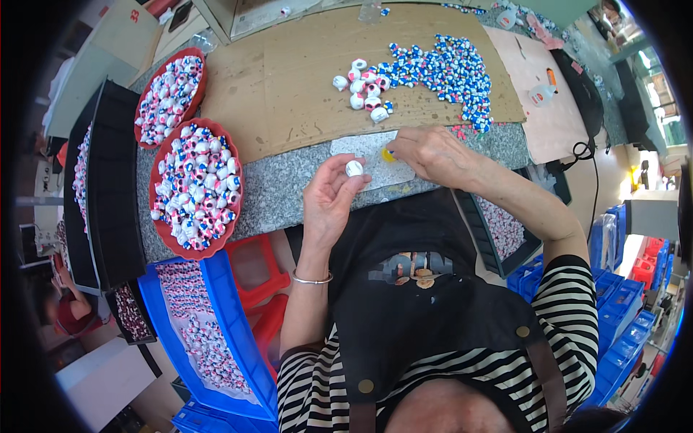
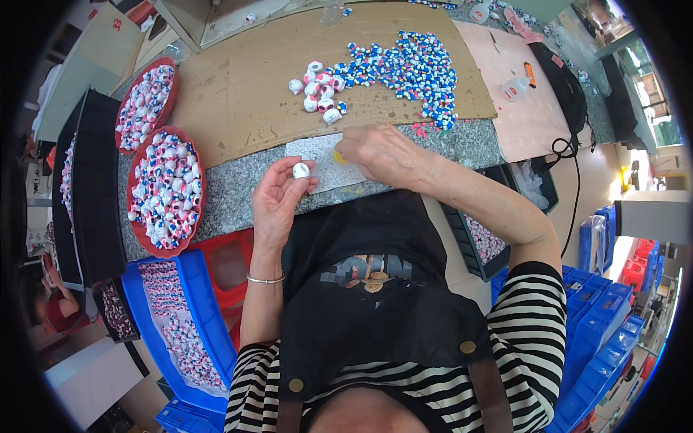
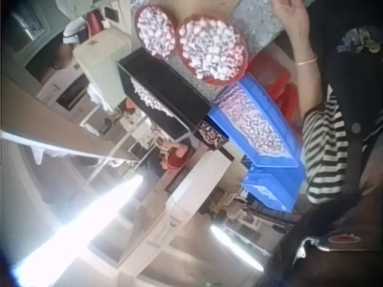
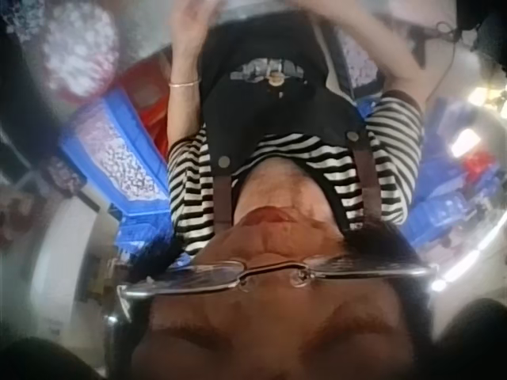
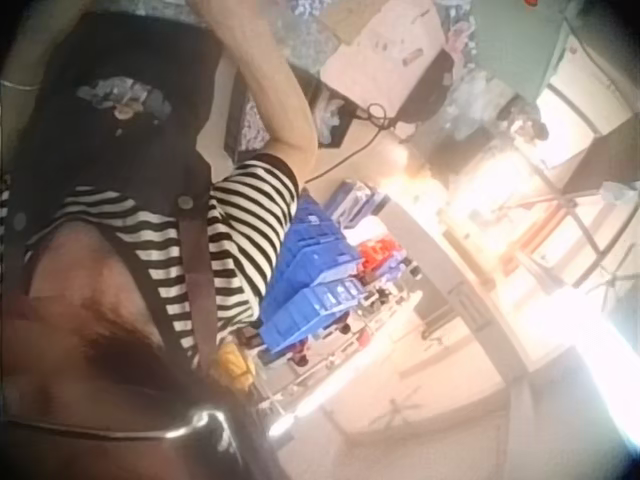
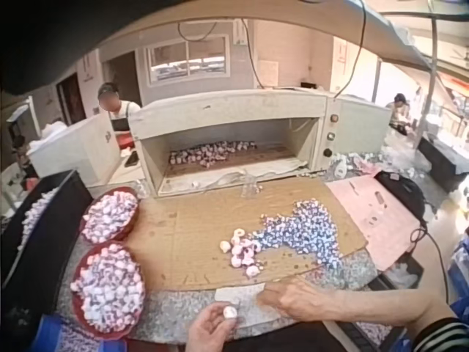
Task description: The person assembles small plastic parts by hand, then applies glue to them with a glue applicator.
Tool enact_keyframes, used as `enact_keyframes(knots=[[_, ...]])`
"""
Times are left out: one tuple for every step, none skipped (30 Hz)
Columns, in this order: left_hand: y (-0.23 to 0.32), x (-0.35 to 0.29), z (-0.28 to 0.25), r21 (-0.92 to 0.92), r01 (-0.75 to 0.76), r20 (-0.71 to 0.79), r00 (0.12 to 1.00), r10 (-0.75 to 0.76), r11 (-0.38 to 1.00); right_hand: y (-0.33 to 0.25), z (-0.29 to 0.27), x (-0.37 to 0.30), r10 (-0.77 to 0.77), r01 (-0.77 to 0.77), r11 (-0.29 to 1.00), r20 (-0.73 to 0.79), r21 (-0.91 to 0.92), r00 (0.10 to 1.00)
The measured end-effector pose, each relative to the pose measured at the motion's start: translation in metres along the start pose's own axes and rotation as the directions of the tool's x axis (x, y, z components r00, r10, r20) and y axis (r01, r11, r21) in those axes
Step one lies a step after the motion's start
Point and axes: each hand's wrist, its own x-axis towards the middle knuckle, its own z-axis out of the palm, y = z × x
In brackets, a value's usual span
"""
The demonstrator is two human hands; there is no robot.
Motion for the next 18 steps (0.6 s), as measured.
enact_keyframes(knots=[[-0.002,0.003,0.003,-0.041,0.006,0.000,1.000,-0.006,0.999,-0.001,0.001,-0.002,0.006,-0.006,1.000,-0.004,0.000,1.000],[-0.006,0.004,0.004,-0.037,0.009,0.003,1.000,-0.009,0.999,-0.002,0.002,-0.002,0.063,-0.055,0.995,-0.104,0.080,0.993],[-0.011,0.004,0.003,0.011,-0.030,0.001,1.000,0.030,0.999,-0.005,0.003,-0.002,0.126,-0.094,0.982,-0.198,0.163,0.972],[-0.016,0.005,0.003,0.060,-0.069,0.001,0.998,0.069,0.996,-0.009,0.002,-0.003,0.130,-0.097,0.982,-0.202,0.165,0.971],[-0.020,0.006,0.004,0.060,-0.067,0.006,0.998,0.066,0.996,-0.014,-0.001,-0.004,0.381,-0.313,0.850,-0.084,0.423,0.921],[-0.024,0.008,0.006,0.218,-0.133,0.001,0.991,0.136,0.967,-0.018,-0.002,-0.006,0.571,-0.497,0.608,0.093,0.619,0.815],[-0.027,0.009,0.008,0.369,-0.194,0.008,0.979,0.205,0.909,-0.019,0.000,-0.007,0.576,-0.499,0.607,0.090,0.619,0.813],[-0.027,0.010,0.013,0.369,-0.194,0.016,0.979,0.202,0.909,-0.019,0.004,-0.009,0.609,-0.485,0.443,0.144,0.754,0.780],[-0.027,0.010,0.018,0.462,-0.315,0.034,0.941,0.338,0.829,-0.019,0.006,-0.011,0.629,-0.450,0.260,0.203,0.854,0.750],[-0.027,0.011,0.024,0.546,-0.422,0.066,0.883,0.465,0.724,-0.020,0.007,-0.013,0.635,-0.448,0.259,0.199,0.855,0.747],[-0.028,0.009,0.028,0.582,-0.469,0.093,0.850,0.519,0.664,-0.023,0.008,-0.014,0.610,-0.436,0.223,0.224,0.872,0.760],[-0.026,0.007,0.030,0.582,-0.470,0.097,0.850,0.517,0.664,-0.024,0.008,-0.015,0.583,-0.424,0.187,0.247,0.886,0.774],[-0.024,0.006,0.032,0.605,-0.495,0.117,0.830,0.545,0.624,-0.026,0.006,-0.016,0.585,-0.422,0.186,0.245,0.887,0.773],[-0.022,0.005,0.034,0.624,-0.519,0.139,0.809,0.571,0.584,-0.028,0.003,-0.018,0.583,-0.423,0.210,0.235,0.881,0.778],[-0.018,0.005,0.033,0.622,-0.520,0.143,0.810,0.569,0.585,-0.029,-0.001,-0.019,0.579,-0.424,0.234,0.225,0.875,0.784],[-0.010,0.006,0.028,0.578,-0.474,0.208,0.873,0.442,0.665,-0.030,-0.004,-0.020,0.581,-0.423,0.234,0.223,0.875,0.783],[-0.004,0.007,0.025,0.537,-0.415,0.277,0.909,0.311,0.735,-0.029,-0.009,-0.019,0.452,-0.301,0.582,0.007,0.755,0.892],[0.000,0.007,0.022,0.536,-0.419,0.280,0.907,0.314,0.733,-0.028,-0.012,-0.019,0.241,-0.127,0.842,-0.155,0.524,0.958]])
